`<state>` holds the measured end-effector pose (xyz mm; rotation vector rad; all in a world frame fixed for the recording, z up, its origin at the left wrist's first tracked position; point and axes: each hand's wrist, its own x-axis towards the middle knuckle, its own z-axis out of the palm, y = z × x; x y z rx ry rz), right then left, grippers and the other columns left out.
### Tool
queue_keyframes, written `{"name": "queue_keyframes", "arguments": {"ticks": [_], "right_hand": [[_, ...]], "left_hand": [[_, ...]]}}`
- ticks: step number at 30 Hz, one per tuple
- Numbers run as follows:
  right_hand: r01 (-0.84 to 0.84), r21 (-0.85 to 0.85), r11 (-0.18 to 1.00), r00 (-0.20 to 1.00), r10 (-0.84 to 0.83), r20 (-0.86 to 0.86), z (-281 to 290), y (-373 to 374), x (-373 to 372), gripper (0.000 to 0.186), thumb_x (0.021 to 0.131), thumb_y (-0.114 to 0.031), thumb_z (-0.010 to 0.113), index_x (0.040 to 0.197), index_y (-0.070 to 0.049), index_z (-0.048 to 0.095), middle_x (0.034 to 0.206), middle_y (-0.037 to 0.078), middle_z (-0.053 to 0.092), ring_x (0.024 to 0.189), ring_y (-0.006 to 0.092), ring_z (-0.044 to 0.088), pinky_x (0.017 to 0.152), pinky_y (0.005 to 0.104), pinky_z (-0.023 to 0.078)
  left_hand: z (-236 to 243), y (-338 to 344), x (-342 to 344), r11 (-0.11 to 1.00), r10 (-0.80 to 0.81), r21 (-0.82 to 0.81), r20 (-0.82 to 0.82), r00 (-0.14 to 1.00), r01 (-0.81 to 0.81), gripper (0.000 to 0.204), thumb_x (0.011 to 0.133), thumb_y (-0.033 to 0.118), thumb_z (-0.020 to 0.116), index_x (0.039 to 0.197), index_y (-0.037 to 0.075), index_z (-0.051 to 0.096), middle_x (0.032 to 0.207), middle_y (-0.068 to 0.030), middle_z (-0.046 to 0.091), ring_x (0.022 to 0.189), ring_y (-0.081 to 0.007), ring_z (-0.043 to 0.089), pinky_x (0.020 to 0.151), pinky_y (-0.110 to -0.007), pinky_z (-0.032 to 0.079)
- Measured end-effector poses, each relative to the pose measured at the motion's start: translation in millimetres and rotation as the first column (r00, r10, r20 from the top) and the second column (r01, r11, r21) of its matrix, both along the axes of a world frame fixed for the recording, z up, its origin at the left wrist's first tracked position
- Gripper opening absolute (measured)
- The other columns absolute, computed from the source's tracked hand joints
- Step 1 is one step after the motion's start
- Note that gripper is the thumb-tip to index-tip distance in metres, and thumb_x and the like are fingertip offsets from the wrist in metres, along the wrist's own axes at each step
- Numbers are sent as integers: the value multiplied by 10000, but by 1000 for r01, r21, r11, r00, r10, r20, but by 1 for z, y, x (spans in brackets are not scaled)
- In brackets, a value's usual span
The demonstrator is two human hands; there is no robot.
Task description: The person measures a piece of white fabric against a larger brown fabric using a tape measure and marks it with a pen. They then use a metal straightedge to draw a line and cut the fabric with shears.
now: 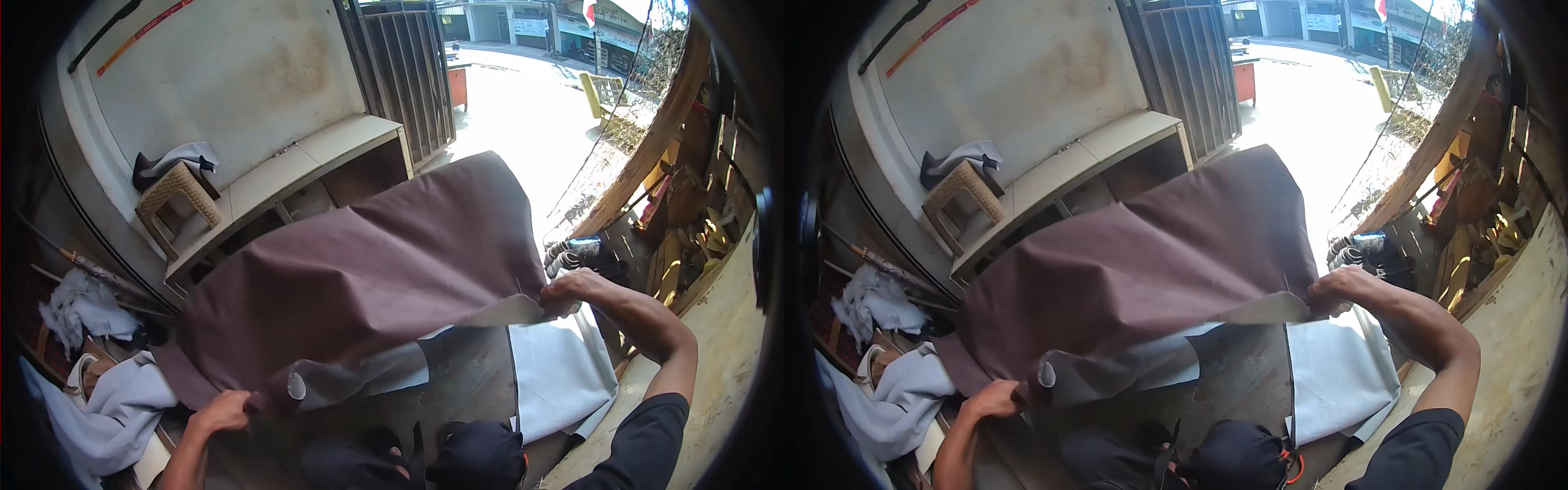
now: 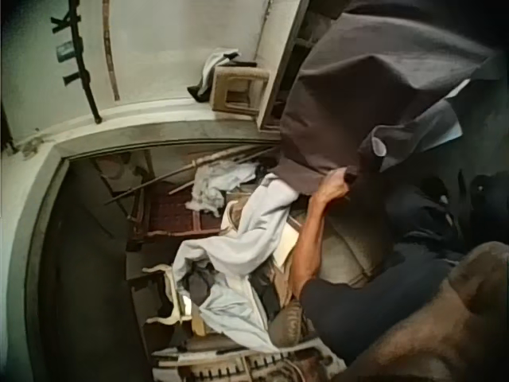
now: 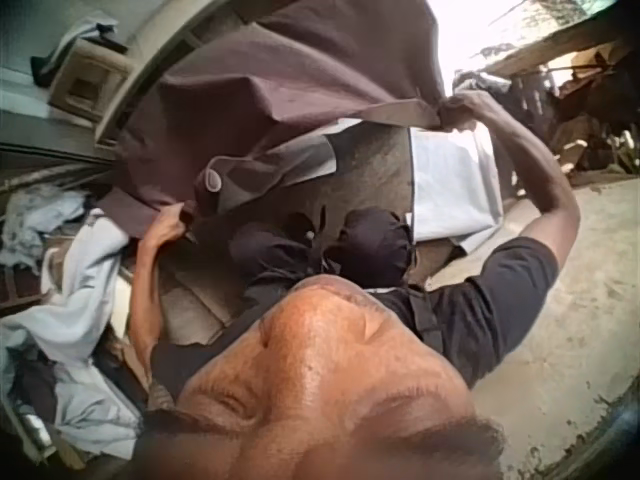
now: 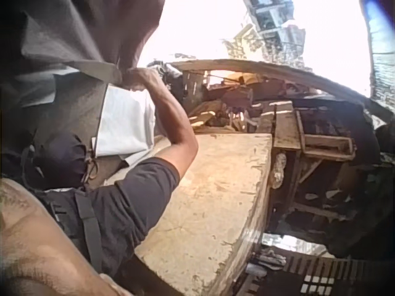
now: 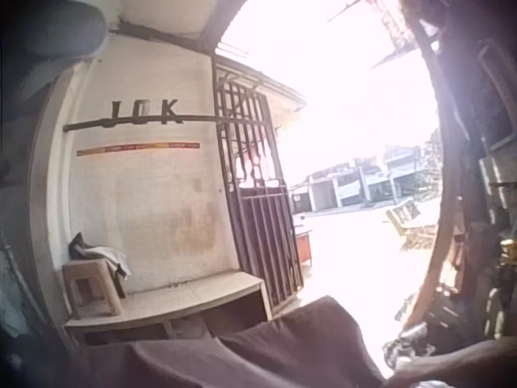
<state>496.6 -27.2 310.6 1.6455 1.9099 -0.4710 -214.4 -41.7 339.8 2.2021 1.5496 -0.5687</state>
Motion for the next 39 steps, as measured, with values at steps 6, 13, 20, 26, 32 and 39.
{"name": "queue_keyframes", "arguments": {"ticks": [6,13,20,26,32,39], "right_hand": [[118,-345,931,982,-59,178,31,-28,18,340,895,-323,586,1043,-68,755,928,105,738,791,248,670,735,389,538],[167,-180,969,982,-146,122,35,6,26,310,817,-293,633,994,-74,762,907,118,739,757,226,682,693,376,564],[449,703,552,890,-350,-294,116,209,17,348,882,-314,554,938,-12,718,841,185,736,699,295,726,650,412,593],[553,666,-500,833,358,-423,304,96,45,318,916,-193,526,1143,-37,684,979,167,723,852,274,714,797,379,569],[673,723,-157,657,576,-487,178,21,-25,390,942,27,457,1248,-72,678,1083,114,719,1019,231,703,920,346,537],[406,819,405,842,183,-508,-82,5,-31,499,812,5,549,1251,-171,706,1031,110,696,937,314,667,855,423,525]], "left_hand": [[73,-21,-68,804,89,-572,-151,984,-161,761,897,630,636,1143,-89,672,1007,-198,740,891,-282,713,806,-357,534],[63,32,-52,822,-93,-532,-479,873,-205,656,853,530,737,1326,84,648,1286,-125,688,1171,-313,653,1012,-359,494],[268,305,-15,219,430,594,653,623,-774,419,870,184,540,1161,-88,671,979,-191,748,984,-319,722,902,-401,541],[380,138,24,-334,-435,735,435,788,-591,402,879,128,518,1198,-79,647,1030,-212,731,1037,-347,699,915,-405,529],[206,27,-54,-106,-197,866,464,864,-489,397,887,72,496,1236,-70,623,1080,-232,713,1090,-374,677,927,-409,516],[-15,-37,-81,773,358,616,-221,907,-155,437,703,-65,626,1110,72,711,995,-193,691,1010,-402,638,895,-477,478]]}}
